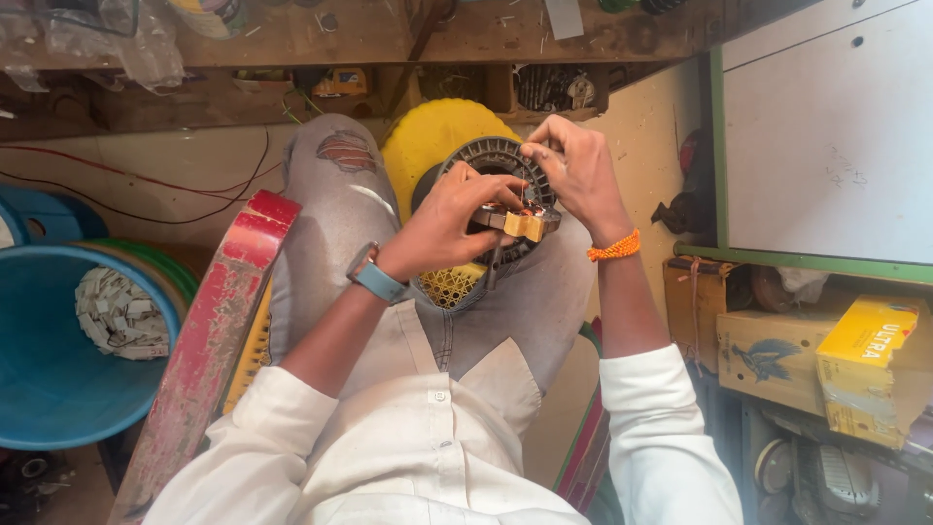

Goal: The person sits on a chair with a small component resting on their lap and works on it with both hands, winding and adjusting fine wire around a small coil body, turning the piece over and repositioning it as they work.

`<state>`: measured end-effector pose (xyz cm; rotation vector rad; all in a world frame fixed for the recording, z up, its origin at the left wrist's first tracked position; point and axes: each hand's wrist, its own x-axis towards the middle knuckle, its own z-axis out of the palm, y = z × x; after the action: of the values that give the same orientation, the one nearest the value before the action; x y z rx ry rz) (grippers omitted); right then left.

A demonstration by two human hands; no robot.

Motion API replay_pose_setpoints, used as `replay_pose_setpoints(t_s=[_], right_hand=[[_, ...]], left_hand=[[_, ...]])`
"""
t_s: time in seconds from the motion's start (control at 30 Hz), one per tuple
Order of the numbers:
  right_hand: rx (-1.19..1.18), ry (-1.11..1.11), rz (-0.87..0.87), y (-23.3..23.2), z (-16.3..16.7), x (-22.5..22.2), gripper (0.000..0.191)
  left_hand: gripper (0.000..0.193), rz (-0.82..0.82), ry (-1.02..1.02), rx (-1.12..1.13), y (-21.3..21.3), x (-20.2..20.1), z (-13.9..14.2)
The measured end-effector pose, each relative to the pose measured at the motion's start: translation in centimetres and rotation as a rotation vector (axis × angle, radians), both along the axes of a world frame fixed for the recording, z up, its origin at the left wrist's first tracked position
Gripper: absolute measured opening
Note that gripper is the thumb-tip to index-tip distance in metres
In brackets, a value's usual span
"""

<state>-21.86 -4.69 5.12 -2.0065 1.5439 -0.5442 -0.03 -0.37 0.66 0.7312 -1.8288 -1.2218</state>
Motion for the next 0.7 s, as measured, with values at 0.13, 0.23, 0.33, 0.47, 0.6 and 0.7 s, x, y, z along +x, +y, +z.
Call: replay_pose_setpoints(t_s=[0.13, 0.23, 0.33, 0.47, 0.6, 0.7], right_hand=[[-0.041, 0.022, 0.052, -0.7, -1.3, 0.0, 0.017], [-0.039, -0.038, 0.038, -0.7, -1.3, 0.5, 0.015], [-0.093, 0.036, 0.017, -0.1, 0.0, 0.9, 0.014], [-0.103, 0.001, -0.059, 2.0, 3.0, 1.9, 0.015], [-0.102, -0.013, -0.079, 6.0, 5.1, 2.9, 0.013], [-0.098, -0.028, -0.144, 8.7, 5.2, 4.4, 0.014]], left_hand=[[0.038, -0.169, 0.334, 0.526, -1.6, 0.0, -0.8], [0.037, -0.186, 0.461, 0.948, -3.0, -0.7, -1.3], [0.047, -0.184, 0.293, 0.842, -3.8, -1.3, -1.6], [0.058, -0.311, 0.299, 0.647, -4.5, 0.0, -2.1], [0.051, -0.410, 0.427, 0.483, -4.7, 1.1, -2.4], [0.042, -0.414, 0.329, 0.419, -4.9, 0.9, -2.1]])
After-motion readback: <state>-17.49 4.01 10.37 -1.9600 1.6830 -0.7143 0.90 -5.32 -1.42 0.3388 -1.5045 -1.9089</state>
